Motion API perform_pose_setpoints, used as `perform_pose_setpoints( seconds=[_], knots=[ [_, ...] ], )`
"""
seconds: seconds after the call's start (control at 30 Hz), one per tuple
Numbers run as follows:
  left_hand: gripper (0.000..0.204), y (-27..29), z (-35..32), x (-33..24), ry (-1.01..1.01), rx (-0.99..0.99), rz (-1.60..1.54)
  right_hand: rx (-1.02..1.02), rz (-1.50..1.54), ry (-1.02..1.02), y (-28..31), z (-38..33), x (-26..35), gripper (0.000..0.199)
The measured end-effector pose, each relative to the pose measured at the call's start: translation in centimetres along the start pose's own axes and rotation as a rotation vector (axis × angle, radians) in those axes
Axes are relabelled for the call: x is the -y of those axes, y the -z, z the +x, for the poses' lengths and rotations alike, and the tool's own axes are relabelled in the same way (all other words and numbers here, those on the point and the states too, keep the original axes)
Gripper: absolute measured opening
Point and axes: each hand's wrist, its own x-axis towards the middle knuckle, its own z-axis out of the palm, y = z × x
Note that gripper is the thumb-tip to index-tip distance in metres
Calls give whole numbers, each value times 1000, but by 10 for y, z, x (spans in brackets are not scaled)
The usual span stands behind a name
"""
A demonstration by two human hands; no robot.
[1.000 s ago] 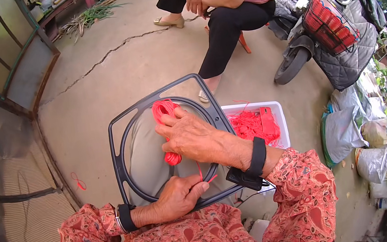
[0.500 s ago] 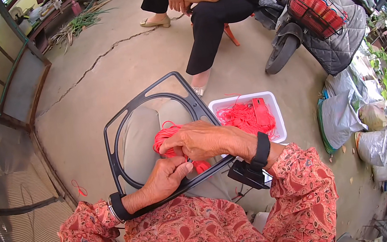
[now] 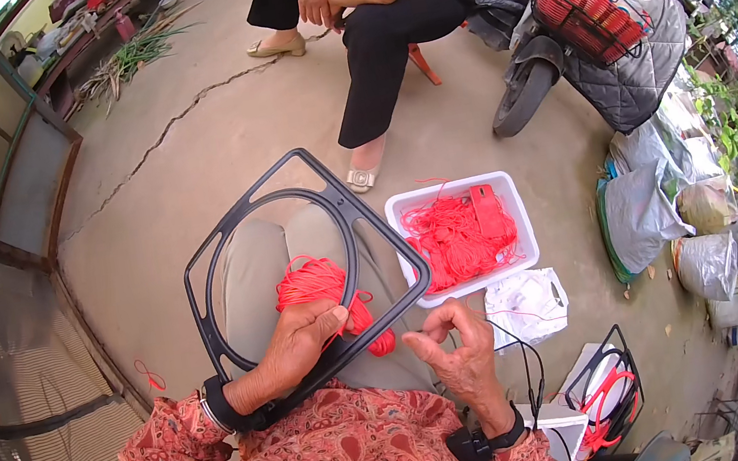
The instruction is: Winding a red cord onto a black circular frame component.
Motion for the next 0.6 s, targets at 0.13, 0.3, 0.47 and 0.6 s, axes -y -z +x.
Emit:
perform_pose_setpoints(
  seconds=[0.13, 0.3, 0.47, 0.6],
  knots=[
    [32, 2, 4, -10, 11, -35, -78, 42, 29, 10, -28, -1, 5, 43],
    [30, 8, 8, -11, 73, -92, -162, 133, -29, 114, -44, 8, 0, 33],
    [25, 12, 7, -24, 173, -183, -324, 204, 55, 54, -28, 4, -14, 33],
    [19, 15, 7, -24, 123, -305, -418, 140, 197, -95, -4, -1, -36, 31]
  ],
)
